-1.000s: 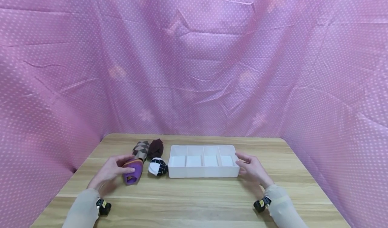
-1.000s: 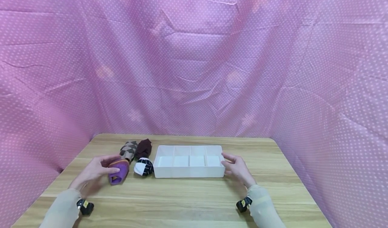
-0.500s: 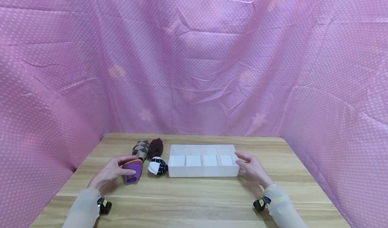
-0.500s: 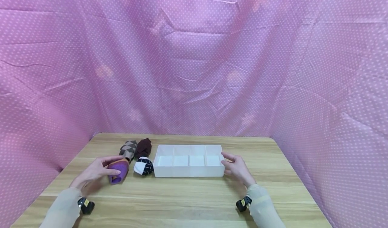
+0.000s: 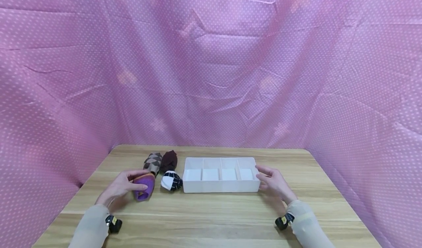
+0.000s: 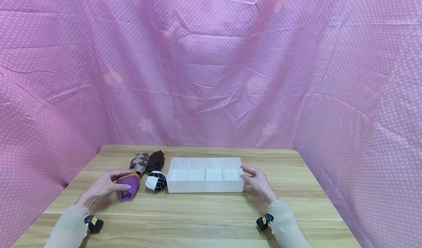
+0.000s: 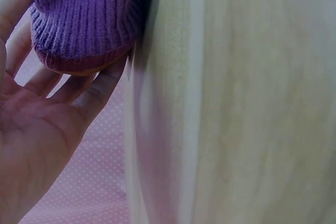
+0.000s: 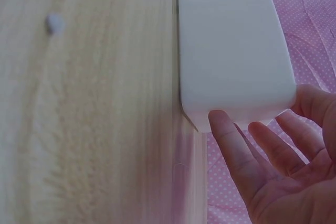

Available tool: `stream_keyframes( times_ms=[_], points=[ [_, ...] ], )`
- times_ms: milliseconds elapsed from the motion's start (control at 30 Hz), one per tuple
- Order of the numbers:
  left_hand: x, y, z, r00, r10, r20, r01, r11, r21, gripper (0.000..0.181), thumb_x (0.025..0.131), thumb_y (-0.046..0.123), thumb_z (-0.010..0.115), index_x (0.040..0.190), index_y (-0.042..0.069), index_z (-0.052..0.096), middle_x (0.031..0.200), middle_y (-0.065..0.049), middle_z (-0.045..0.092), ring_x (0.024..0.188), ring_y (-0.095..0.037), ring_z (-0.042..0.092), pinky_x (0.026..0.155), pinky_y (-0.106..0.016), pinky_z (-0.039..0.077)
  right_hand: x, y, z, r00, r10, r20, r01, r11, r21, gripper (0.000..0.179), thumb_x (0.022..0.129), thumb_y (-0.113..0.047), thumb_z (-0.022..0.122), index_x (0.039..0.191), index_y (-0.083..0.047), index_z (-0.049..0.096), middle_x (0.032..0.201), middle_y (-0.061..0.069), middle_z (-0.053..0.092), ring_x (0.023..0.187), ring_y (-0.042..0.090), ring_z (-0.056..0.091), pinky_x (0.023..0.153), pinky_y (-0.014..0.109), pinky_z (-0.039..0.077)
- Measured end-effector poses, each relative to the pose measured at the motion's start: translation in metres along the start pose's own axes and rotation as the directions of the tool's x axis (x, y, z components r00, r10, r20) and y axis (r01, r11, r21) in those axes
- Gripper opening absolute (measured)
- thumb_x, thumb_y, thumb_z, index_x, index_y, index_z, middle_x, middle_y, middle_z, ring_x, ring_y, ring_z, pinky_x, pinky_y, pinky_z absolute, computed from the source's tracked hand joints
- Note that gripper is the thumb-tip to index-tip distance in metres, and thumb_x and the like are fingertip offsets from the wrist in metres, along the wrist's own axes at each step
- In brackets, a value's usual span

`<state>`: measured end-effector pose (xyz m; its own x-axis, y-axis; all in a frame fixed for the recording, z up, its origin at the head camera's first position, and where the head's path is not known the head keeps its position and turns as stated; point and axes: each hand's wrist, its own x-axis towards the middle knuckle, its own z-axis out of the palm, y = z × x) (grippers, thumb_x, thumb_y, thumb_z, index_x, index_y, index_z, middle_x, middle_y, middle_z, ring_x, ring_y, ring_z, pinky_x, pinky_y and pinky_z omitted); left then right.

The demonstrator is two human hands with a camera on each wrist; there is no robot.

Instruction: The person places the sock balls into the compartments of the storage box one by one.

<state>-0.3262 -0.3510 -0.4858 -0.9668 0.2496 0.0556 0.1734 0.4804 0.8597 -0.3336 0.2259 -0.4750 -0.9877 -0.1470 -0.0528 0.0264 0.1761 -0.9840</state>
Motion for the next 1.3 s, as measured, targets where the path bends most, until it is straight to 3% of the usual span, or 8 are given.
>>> stream_keyframes(
  times_ms=[400,633,867,1067,1300],
  points=[
    [0.0,0.01,0.0,1.0,0.006,-0.014,-0.007,1.0,-0.018,0.068,0.078,0.027,0.082,0.138,0.01,0.055,0.121,-0.015,0.068,0.099,-0.019,0.065,0.086,-0.024,0.048,0.0,0.001,-0.002,1.0,0.01,-0.016,-0.01,1.0,0.0,0.052,0.097,-0.01,0.06,0.145,-0.001,0.043,0.148,0.028,0.041,0.111,0.03,0.064,0.089,0.043,0.056],
    [0.005,0.018,0.004,1.0,-0.003,-0.009,0.002,0.996,-0.091,0.071,0.075,0.025,0.084,0.138,0.01,0.055,0.124,-0.017,0.066,0.095,-0.023,0.068,0.081,-0.031,0.057,0.0,0.002,-0.003,1.0,-0.005,-0.005,0.005,1.0,-0.011,0.052,0.097,-0.011,0.059,0.145,0.0,0.043,0.149,0.029,0.04,0.114,0.032,0.062,0.088,0.044,0.056],
    [0.007,0.022,0.006,1.0,-0.005,-0.023,0.004,0.999,-0.035,0.069,0.076,0.03,0.083,0.138,0.016,0.056,0.118,-0.011,0.07,0.1,-0.022,0.065,0.088,-0.029,0.049,0.0,-0.001,-0.002,1.0,0.011,0.0,-0.011,1.0,-0.002,0.054,0.097,-0.013,0.06,0.147,-0.002,0.042,0.15,0.028,0.038,0.116,0.033,0.062,0.09,0.045,0.056],
    [0.013,0.03,0.01,0.999,-0.038,-0.025,0.037,0.998,-0.042,0.071,0.074,0.034,0.084,0.138,0.019,0.056,0.117,-0.009,0.07,0.099,-0.024,0.066,0.089,-0.036,0.05,0.0,0.0,-0.002,1.0,0.019,0.002,-0.019,1.0,0.003,0.054,0.097,-0.012,0.059,0.147,-0.002,0.041,0.151,0.028,0.038,0.116,0.033,0.062,0.09,0.044,0.055],
    [0.021,0.039,0.016,0.999,-0.015,-0.037,0.013,0.998,-0.06,0.071,0.072,0.034,0.085,0.136,0.02,0.058,0.122,-0.01,0.067,0.1,-0.024,0.065,0.088,-0.036,0.052,0.0,0.0,-0.002,1.0,0.012,-0.002,-0.012,1.0,-0.005,0.053,0.097,-0.013,0.06,0.146,-0.001,0.042,0.15,0.028,0.038,0.116,0.035,0.061,0.089,0.044,0.056]
  ],
)
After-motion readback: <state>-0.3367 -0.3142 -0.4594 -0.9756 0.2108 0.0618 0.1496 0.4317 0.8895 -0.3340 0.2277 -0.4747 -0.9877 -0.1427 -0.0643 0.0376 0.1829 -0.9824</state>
